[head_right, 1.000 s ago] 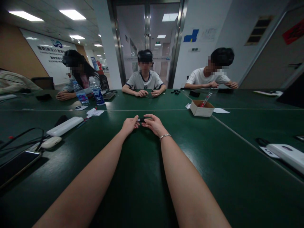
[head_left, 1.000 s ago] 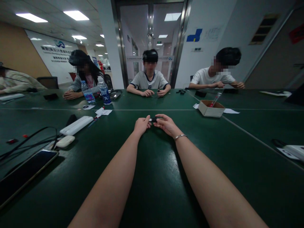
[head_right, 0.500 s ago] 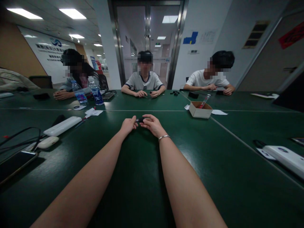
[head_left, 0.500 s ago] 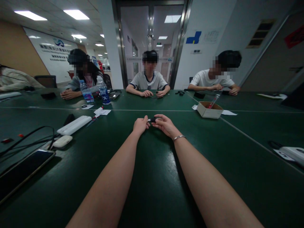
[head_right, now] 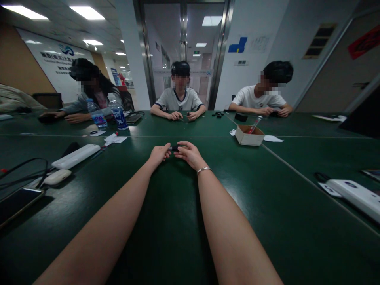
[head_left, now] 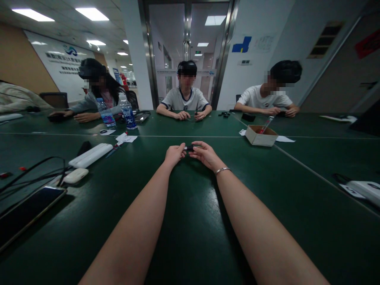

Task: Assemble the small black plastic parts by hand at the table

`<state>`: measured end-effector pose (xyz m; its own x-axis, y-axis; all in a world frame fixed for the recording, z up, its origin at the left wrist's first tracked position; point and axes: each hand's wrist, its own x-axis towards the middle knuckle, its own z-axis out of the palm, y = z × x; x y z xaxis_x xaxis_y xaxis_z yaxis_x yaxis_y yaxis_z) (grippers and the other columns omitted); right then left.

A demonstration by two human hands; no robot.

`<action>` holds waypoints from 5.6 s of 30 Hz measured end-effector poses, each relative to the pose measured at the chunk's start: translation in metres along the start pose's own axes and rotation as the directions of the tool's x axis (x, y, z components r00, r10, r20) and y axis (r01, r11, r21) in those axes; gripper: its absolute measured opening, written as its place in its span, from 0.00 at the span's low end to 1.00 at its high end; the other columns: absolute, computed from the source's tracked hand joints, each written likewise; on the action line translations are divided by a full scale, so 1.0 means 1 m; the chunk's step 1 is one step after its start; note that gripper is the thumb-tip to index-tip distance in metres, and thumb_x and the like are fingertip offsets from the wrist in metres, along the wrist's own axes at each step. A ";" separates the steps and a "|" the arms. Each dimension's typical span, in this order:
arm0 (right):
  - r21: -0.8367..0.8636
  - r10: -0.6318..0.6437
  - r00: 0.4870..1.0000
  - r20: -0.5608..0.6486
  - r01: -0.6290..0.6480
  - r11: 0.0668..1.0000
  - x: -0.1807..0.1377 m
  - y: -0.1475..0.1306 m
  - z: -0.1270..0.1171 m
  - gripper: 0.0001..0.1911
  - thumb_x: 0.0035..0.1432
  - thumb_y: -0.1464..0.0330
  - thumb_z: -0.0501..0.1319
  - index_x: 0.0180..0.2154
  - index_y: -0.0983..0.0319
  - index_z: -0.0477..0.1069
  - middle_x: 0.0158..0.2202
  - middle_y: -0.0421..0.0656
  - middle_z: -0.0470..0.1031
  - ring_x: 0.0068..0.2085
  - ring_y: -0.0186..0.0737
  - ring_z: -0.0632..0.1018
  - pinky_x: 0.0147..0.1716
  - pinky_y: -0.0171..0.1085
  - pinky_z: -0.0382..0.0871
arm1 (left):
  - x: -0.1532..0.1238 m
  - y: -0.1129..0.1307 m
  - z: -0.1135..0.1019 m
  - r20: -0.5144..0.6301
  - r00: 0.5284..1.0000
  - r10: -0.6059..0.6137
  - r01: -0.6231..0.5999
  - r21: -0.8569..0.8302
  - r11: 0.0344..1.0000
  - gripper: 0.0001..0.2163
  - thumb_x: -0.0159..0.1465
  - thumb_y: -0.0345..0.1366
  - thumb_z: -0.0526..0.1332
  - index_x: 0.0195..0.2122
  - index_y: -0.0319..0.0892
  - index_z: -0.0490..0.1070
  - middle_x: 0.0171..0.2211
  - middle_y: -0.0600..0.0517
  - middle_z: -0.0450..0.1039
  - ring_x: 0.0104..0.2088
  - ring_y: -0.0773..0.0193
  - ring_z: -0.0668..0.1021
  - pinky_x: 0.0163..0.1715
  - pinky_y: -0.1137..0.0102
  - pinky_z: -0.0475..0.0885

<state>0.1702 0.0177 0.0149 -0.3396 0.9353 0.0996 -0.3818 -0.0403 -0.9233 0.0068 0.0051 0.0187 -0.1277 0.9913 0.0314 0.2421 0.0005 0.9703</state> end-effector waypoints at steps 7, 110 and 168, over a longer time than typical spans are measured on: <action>0.010 0.017 0.999 -0.038 -0.017 1.000 -0.001 -0.002 0.001 0.09 0.58 0.79 0.64 0.40 0.63 0.70 0.31 0.43 0.77 0.30 0.38 0.80 0.32 0.34 0.78 | -0.002 0.002 -0.001 0.036 0.999 0.026 -0.021 -0.125 0.992 0.12 0.59 0.41 0.63 0.26 0.37 0.72 0.21 0.51 0.70 0.20 0.71 0.69 0.20 0.76 0.64; -0.018 0.059 0.997 -0.042 -0.059 0.998 0.001 -0.002 0.003 0.06 0.59 0.76 0.64 0.38 0.63 0.70 0.27 0.41 0.76 0.24 0.35 0.77 0.25 0.31 0.76 | -0.006 0.006 0.004 0.144 0.984 0.106 -0.086 -0.139 0.987 0.11 0.65 0.33 0.51 0.42 0.37 0.71 0.19 0.56 0.66 0.15 0.73 0.65 0.15 0.78 0.57; -0.013 0.068 0.994 -0.080 -0.070 0.997 -0.002 -0.006 0.006 0.05 0.61 0.79 0.60 0.36 0.64 0.71 0.26 0.43 0.75 0.24 0.35 0.77 0.26 0.32 0.75 | -0.007 0.003 0.004 0.100 0.988 0.120 -0.111 -0.091 0.990 0.10 0.66 0.33 0.52 0.42 0.38 0.72 0.23 0.54 0.66 0.18 0.73 0.66 0.16 0.78 0.59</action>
<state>0.1674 0.0140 0.0223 -0.2950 0.9555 0.0063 -0.3465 -0.1008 -0.9326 0.0125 -0.0009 0.0208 -0.0010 0.9923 0.1236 0.1661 -0.1217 0.9786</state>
